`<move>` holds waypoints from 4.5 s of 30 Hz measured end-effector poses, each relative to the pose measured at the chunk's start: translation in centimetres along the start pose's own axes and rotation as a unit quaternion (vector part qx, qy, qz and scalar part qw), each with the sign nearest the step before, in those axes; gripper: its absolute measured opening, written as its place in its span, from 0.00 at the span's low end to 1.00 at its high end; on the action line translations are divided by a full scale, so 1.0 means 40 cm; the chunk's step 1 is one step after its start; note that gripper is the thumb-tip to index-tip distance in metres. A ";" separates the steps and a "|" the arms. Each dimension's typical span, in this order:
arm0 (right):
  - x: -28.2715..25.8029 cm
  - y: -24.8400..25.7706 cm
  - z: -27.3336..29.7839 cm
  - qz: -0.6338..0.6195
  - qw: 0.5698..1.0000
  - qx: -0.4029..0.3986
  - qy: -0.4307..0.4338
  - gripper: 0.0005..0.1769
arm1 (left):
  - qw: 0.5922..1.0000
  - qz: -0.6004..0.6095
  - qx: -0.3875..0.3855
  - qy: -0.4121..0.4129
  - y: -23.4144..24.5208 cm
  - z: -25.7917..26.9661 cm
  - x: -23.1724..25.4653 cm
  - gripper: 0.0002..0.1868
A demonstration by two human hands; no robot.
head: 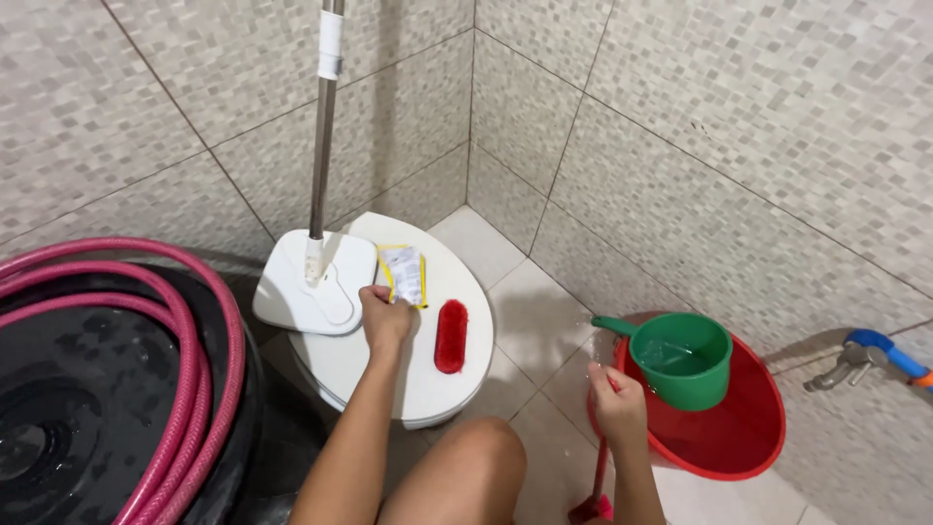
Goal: The person squats on the bathroom floor and scrubs the white tiles with a red brush. They briefly pick up a small packet from the toilet lid and place it on the floor before continuing to scrub the floor area near the door and walls.
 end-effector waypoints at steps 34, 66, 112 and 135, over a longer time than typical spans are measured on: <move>0.197 0.513 0.918 -0.243 0.712 0.625 0.207 0.23 | 0.310 0.003 -0.914 -0.261 -0.548 1.516 0.311 0.26; 0.354 0.385 1.444 0.033 0.664 0.746 0.046 0.14 | -0.144 0.403 -0.870 -0.244 0.054 2.223 0.102 0.24; 0.425 -0.385 1.613 -0.125 -0.148 0.952 0.238 0.21 | -0.449 0.350 -0.789 -0.230 0.720 1.955 -0.207 0.18; 0.442 -0.491 1.633 -0.116 -0.130 0.967 0.184 0.18 | -0.490 0.399 -0.749 -0.199 0.863 1.935 -0.340 0.05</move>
Point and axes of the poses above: each hand's wrist, its own z-axis away from the middle knuckle, its own y-axis out of the back of the hand, x = y × z, the point moved 6 cm from there along -z, towards the middle knuckle, and after that the axes turned 13 degrees about -y, right-handed, at the moved point
